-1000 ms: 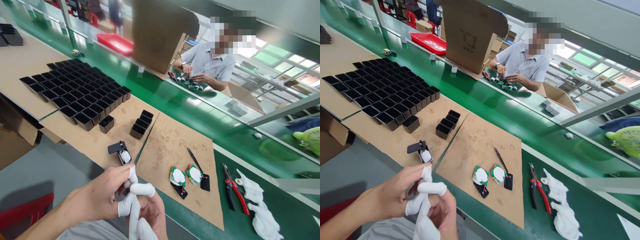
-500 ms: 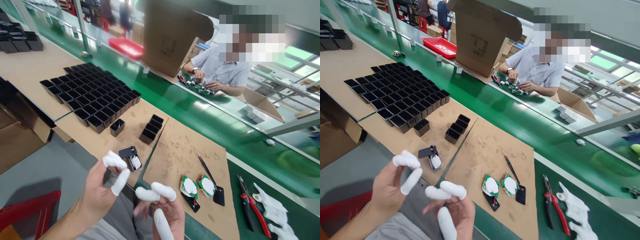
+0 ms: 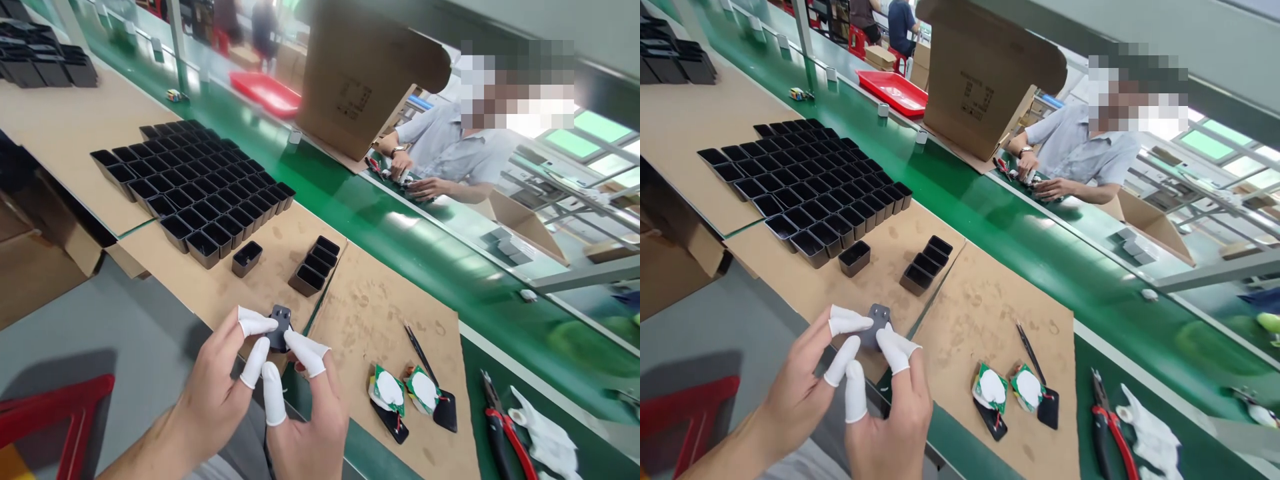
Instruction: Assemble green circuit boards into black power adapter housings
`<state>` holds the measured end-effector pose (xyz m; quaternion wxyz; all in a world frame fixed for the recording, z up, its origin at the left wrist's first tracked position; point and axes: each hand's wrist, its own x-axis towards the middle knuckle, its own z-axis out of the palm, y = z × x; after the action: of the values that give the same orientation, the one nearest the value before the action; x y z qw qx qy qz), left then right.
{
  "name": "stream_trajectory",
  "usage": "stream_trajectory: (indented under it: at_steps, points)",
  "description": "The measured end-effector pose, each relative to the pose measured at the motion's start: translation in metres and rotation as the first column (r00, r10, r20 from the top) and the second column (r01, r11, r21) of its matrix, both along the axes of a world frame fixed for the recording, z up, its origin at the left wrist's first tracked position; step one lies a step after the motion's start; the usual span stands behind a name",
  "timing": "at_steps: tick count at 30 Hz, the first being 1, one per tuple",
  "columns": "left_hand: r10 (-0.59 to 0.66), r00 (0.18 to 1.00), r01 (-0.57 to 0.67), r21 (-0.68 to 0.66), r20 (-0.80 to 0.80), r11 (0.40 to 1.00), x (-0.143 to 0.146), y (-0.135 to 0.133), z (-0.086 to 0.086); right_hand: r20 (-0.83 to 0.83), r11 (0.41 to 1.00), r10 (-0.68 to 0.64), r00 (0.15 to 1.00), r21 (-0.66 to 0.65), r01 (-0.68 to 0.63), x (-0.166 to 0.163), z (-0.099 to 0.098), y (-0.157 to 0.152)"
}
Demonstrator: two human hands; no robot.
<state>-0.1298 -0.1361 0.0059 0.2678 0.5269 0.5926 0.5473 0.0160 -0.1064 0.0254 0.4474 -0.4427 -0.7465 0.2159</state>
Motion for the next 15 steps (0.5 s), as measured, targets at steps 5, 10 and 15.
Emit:
stream_trajectory:
  at_steps: [5,10,15]
  points:
    - [-0.089,0.976,0.103,-0.061,0.198,0.993,0.002,-0.006,0.002,0.112,0.998,-0.003,0.994,0.059,-0.004,0.001,0.007,0.015]
    - [-0.126,0.928,0.179,-0.125,0.350,0.976,-0.005,-0.003,0.007,0.182,0.993,0.072,0.981,0.079,-0.088,0.016,0.004,0.029]
    - [-0.166,0.905,0.220,-0.095,0.392,0.971,-0.010,0.000,0.007,0.154,0.994,0.107,0.982,-0.044,-0.101,0.018,0.001,0.029]
